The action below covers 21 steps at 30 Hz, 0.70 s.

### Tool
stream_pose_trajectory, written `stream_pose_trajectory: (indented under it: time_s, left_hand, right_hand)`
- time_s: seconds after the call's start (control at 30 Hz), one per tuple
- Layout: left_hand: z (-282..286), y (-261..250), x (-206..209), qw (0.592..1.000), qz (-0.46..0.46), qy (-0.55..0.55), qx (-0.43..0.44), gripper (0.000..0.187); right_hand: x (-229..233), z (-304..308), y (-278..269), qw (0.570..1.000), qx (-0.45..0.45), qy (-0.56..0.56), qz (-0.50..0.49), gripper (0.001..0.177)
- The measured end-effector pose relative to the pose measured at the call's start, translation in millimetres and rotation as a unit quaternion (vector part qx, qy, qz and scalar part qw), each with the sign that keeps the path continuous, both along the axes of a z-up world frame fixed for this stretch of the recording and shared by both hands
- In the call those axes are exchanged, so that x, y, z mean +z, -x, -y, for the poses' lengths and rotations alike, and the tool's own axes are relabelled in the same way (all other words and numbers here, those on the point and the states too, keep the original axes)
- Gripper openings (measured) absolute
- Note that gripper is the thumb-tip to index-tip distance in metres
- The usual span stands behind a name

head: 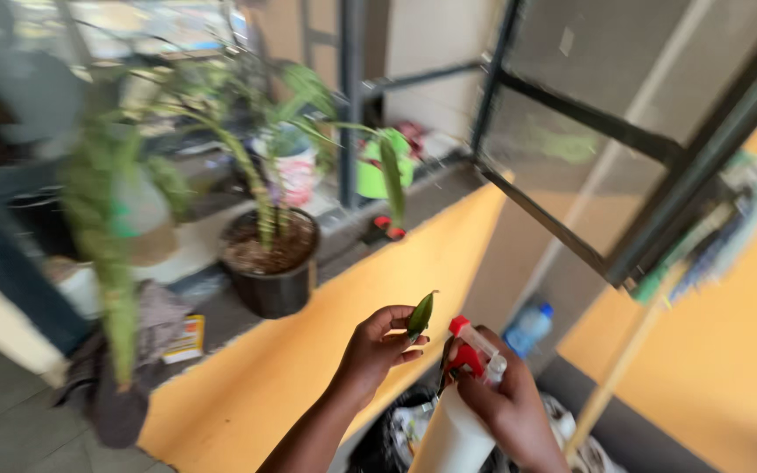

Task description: The person sprays water onto the leaves of a potted plant and wipes each leaf with a dark cloth by hand.

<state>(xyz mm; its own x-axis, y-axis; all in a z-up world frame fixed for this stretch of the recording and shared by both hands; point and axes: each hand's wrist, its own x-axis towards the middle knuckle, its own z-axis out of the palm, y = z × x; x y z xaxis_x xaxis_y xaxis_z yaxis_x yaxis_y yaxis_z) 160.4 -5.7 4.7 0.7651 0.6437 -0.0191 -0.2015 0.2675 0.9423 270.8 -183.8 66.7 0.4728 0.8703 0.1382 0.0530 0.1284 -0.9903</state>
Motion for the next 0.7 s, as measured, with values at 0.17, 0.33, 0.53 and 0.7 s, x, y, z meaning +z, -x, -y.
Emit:
stream_pose_trajectory:
  time_s: [0.17,0.33,0.53,0.7]
  left_hand:
    - [16.7,-45.8,-44.0,0.987,-0.094,0.103,-0.083,0.038]
    - [15.2,-83.4,-115.7,0.966,-0.093,0.197,-0.139,0.038]
    - [13.2,-105.1,-258.0,0.954,-0.167,0.235,-0.085,0.035]
    - [12.6,-119.6,-301.8,0.964,-0.24,0.117,0.021,0.036]
  right_hand:
    - [-24.5,35.6,-26.7,0.994,-0.098,0.051,-0.012,0.055]
    - [-46.4,68.0,-46.0,0.979,-0.191,0.071,-0.007,0.057]
    - [-66.2,112.6,-58.6,0.968,-0.236,0.079,0.029,0.051]
    - [-77.0,131.3,-62.8,0.95,-0.294,0.104,0.005,0.061]
